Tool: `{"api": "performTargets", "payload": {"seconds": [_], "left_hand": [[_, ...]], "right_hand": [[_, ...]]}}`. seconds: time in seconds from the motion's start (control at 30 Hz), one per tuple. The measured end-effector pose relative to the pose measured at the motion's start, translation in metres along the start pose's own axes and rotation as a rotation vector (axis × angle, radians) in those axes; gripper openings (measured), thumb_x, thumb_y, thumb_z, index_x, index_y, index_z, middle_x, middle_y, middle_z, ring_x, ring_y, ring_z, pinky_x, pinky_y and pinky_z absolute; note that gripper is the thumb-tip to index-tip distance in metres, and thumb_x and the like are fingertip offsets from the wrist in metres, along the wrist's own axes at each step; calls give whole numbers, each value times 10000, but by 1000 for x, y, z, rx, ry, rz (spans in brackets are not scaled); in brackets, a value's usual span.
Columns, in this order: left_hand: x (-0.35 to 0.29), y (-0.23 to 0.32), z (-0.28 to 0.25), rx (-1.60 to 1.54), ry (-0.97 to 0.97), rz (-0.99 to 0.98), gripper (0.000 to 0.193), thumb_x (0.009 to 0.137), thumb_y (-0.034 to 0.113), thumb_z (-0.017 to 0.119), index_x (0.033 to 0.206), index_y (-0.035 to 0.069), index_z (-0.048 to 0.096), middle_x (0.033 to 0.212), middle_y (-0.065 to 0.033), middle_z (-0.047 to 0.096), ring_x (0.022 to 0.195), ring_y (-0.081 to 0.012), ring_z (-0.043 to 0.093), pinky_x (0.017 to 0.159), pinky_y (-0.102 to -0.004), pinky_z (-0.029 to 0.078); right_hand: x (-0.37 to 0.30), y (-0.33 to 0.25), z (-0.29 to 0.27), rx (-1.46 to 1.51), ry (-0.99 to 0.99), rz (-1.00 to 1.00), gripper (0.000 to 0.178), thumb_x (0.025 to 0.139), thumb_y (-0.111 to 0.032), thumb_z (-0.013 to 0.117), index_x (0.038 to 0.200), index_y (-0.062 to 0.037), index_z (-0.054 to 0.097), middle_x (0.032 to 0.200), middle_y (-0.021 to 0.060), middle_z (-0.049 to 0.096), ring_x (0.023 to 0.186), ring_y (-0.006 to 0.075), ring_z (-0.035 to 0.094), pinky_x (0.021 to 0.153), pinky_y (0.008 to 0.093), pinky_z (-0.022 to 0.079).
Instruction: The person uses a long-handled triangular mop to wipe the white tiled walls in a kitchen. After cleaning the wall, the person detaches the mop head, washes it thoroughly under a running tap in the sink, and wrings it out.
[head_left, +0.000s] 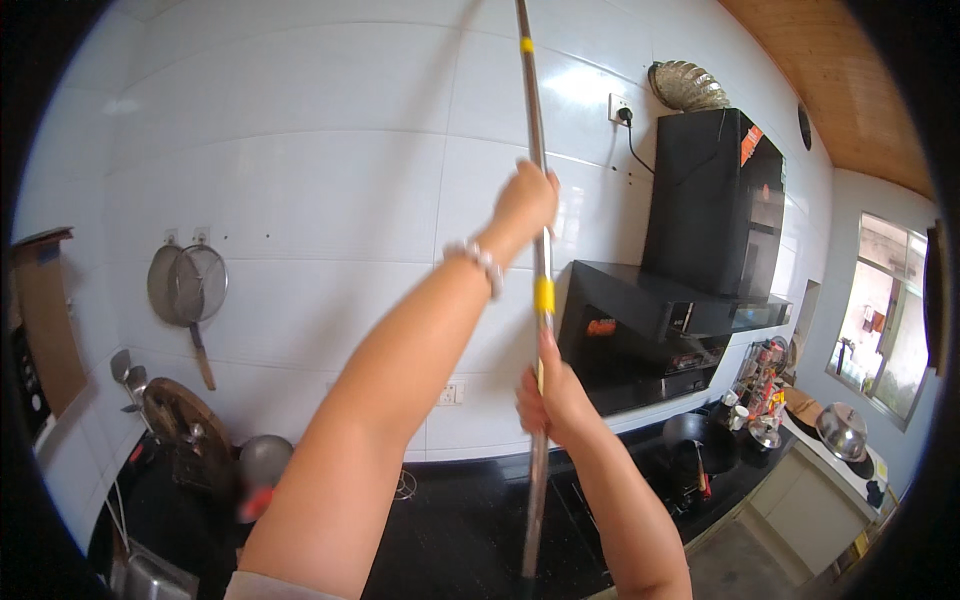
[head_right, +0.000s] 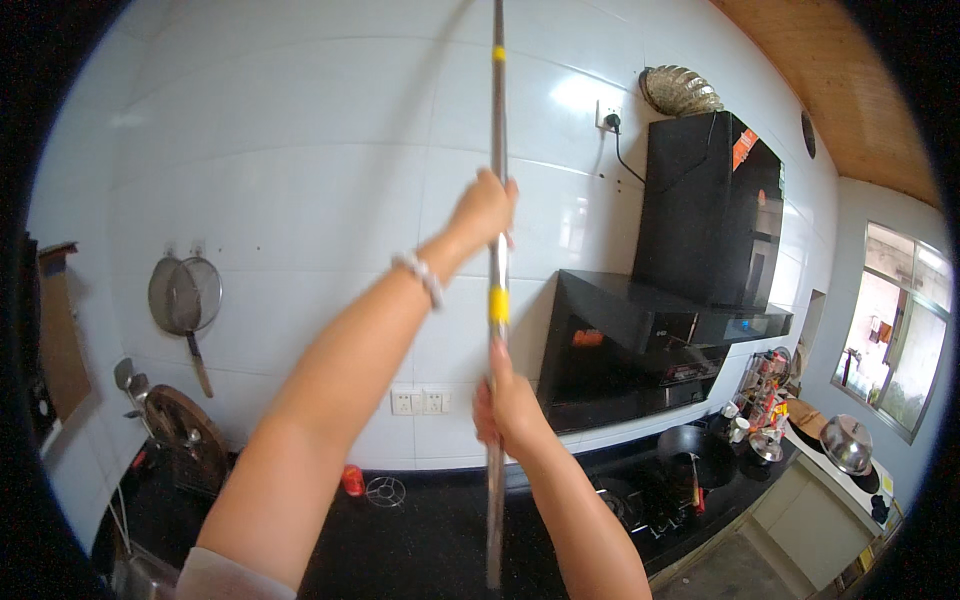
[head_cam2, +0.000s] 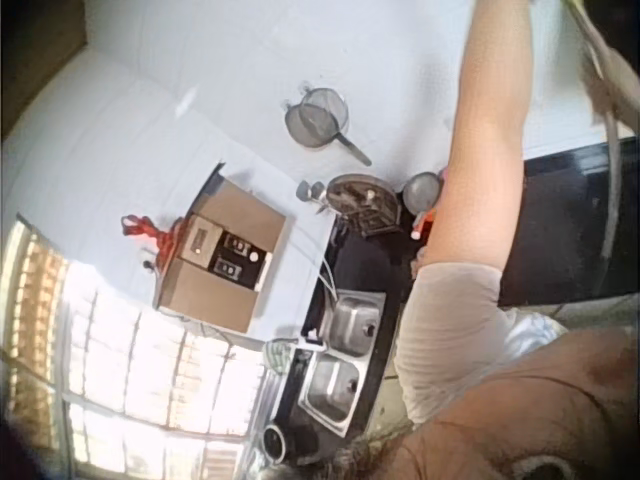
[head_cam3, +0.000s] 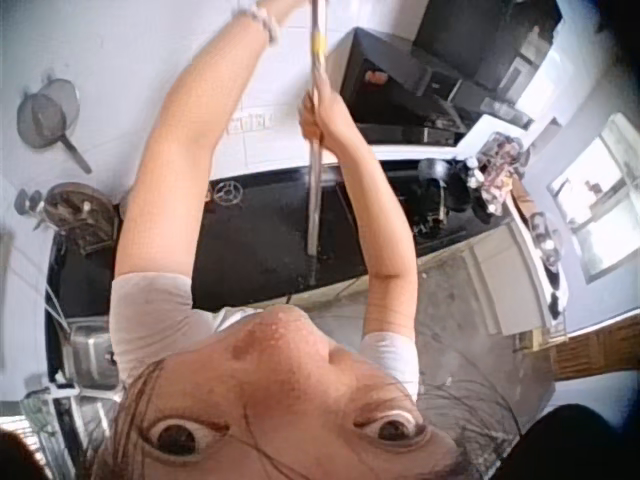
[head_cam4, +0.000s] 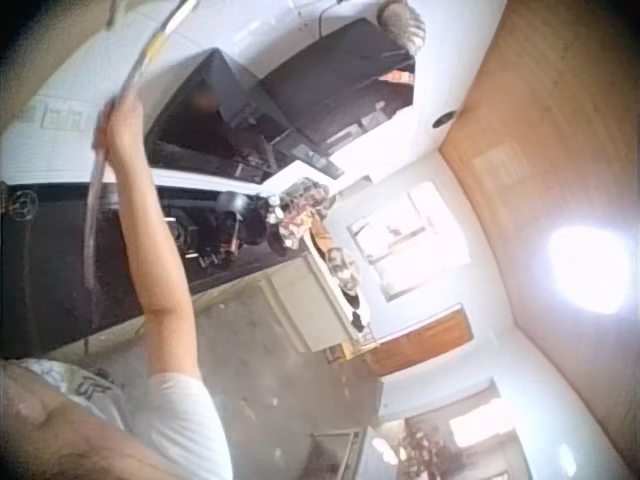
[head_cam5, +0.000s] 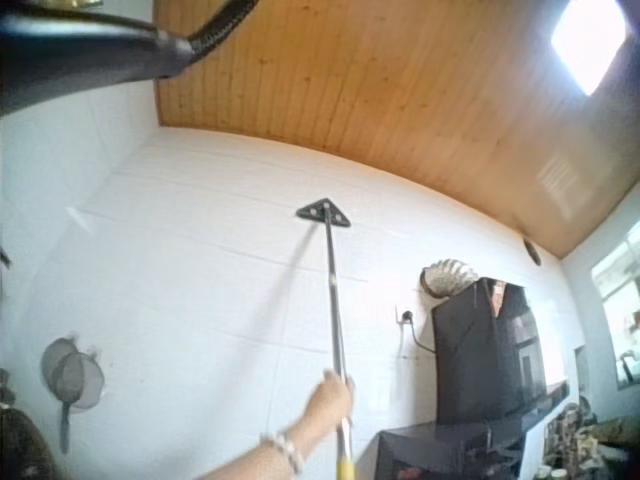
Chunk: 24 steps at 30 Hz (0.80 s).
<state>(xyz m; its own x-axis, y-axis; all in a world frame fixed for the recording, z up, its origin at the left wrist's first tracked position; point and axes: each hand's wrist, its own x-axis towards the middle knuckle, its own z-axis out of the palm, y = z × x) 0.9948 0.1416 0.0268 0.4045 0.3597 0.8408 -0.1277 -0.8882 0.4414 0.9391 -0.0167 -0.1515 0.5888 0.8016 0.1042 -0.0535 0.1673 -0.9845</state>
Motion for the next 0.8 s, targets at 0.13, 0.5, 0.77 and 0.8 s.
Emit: {"api": "performTargets", "payload": {"seconds": [0.13,0.5,0.77,0.8], "left_hand": [[67,9,-43,-75,-30,-95,418,947,281,390,1055,-123,375,710,-206,612,494,-273,634,439,-350,530],[48,23,-49,-83,2,-173,389,934,249,369,1039,-125,393,767,-201,627,547,-267,655,482,-333,551],[-55,76,5,-242,-5,-276,373,931,241,375,997,-126,358,727,-205,584,506,-293,627,419,-366,543],[-74,75,15,-283,-7,-270,356,932,213,402,965,-134,331,676,-201,576,459,-285,609,402,-367,547]], "right_hand": [[67,-53,36,-51,77,-47,635,835,-721,303,539,-162,250,444,-48,198,363,112,205,374,276,233],[57,-61,16,-186,117,-68,635,829,-703,370,597,-114,323,503,-15,268,405,132,259,391,302,287],[-66,-27,-85,-265,55,30,627,834,-686,396,538,-140,311,448,-30,253,354,110,249,360,273,260],[-81,-11,-97,-303,82,33,644,835,-676,410,543,-104,363,453,-9,314,353,130,316,353,278,296]]}}
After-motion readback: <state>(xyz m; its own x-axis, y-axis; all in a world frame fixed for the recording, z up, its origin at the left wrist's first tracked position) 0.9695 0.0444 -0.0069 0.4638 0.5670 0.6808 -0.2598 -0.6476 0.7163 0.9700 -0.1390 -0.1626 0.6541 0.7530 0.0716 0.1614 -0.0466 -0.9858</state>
